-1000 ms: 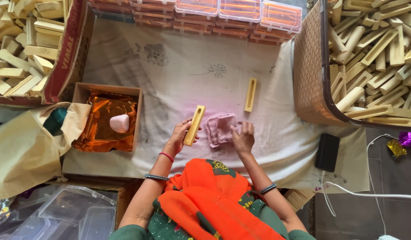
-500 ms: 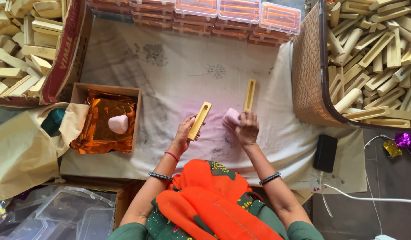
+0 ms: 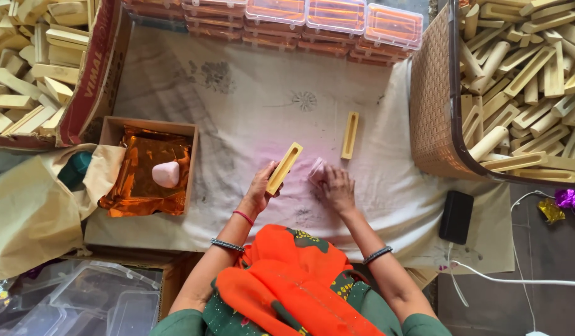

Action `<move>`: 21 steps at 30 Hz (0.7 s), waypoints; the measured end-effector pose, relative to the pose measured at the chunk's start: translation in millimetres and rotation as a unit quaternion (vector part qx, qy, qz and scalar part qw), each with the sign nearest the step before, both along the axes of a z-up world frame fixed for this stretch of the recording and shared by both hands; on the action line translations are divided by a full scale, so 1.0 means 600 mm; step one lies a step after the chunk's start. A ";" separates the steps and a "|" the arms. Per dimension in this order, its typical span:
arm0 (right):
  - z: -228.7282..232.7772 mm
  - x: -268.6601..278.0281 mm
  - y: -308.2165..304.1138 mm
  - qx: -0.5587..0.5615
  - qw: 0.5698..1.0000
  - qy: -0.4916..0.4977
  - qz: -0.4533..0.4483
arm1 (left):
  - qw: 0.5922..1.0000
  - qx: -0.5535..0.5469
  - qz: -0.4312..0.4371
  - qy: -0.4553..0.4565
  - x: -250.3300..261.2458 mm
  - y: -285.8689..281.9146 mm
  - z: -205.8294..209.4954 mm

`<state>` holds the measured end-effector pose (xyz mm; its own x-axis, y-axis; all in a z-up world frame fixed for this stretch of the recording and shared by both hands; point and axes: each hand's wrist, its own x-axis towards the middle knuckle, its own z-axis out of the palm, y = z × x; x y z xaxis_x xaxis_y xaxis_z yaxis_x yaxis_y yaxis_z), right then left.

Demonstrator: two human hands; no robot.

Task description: The person wipes small rectangular wooden blocks with a pink cloth and then wraps them individually in shiny orange foil. They pick up blocks from a basket, clean them, and place the wrapped items on the table.

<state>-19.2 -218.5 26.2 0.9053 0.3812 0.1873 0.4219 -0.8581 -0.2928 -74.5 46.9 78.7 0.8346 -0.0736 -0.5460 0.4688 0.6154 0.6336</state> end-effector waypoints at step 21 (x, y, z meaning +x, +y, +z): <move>0.178 -0.050 0.119 0.123 0.989 0.036 0.080 | 0.986 0.117 -0.083 -0.082 0.004 -0.032 -0.023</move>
<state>-49.3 -147.2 132.9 0.8515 0.4712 0.2303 0.5171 -0.6813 -0.5181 -72.1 27.8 64.7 0.9001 -0.1044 -0.4229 0.4301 0.3667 0.8249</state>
